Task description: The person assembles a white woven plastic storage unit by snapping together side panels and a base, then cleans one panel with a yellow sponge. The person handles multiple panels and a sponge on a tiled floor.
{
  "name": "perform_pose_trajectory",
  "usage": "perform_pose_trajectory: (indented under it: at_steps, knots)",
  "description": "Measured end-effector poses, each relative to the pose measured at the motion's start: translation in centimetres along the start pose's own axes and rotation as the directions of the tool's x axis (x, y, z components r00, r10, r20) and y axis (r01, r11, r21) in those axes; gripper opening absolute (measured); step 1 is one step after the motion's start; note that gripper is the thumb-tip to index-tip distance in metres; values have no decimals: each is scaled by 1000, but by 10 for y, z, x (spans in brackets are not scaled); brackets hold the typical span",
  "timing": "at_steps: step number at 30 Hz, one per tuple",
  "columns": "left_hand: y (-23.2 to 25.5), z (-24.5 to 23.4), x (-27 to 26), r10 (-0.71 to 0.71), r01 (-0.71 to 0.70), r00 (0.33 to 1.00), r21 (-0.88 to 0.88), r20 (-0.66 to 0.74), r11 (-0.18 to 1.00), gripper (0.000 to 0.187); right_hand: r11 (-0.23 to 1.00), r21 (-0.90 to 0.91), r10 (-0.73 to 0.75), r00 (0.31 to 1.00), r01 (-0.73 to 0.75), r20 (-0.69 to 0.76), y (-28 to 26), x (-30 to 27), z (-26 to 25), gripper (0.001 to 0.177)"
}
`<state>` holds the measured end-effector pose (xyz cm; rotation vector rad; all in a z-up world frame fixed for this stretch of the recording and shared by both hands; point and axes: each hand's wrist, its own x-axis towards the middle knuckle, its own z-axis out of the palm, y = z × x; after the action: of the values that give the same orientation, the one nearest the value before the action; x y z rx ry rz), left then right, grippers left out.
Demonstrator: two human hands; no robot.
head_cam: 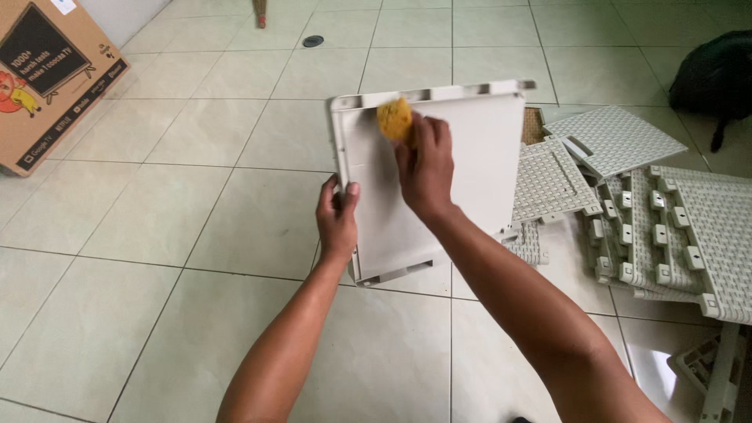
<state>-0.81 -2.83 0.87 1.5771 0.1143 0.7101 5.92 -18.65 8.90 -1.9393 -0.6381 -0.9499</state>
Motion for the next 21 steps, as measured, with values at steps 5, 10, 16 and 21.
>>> perform_pose_trajectory:
  at_steps: [5, 10, 16, 21]
  knots:
    - [50, 3, 6, -40, 24, 996, 187, 80, 982, 60, 992, -109, -83, 982, 65, -169, -2, 36, -12, 48]
    - [105, -14, 24, 61, -122, 989, 513, 134, 850, 56, 974, -114, -196, 981, 195, -1, -28, 51, -37, 41]
    - [120, -25, 32, -133, -118, 965, 828, 226, 547, 37, 808, -127, -506, 788, 575, 350, -67, 18, -9, 41]
    - [105, -30, 22, -48, -239, 949, 811, 311, 533, 58, 960, -186, -114, 898, 210, 426, -20, 34, -8, 25]
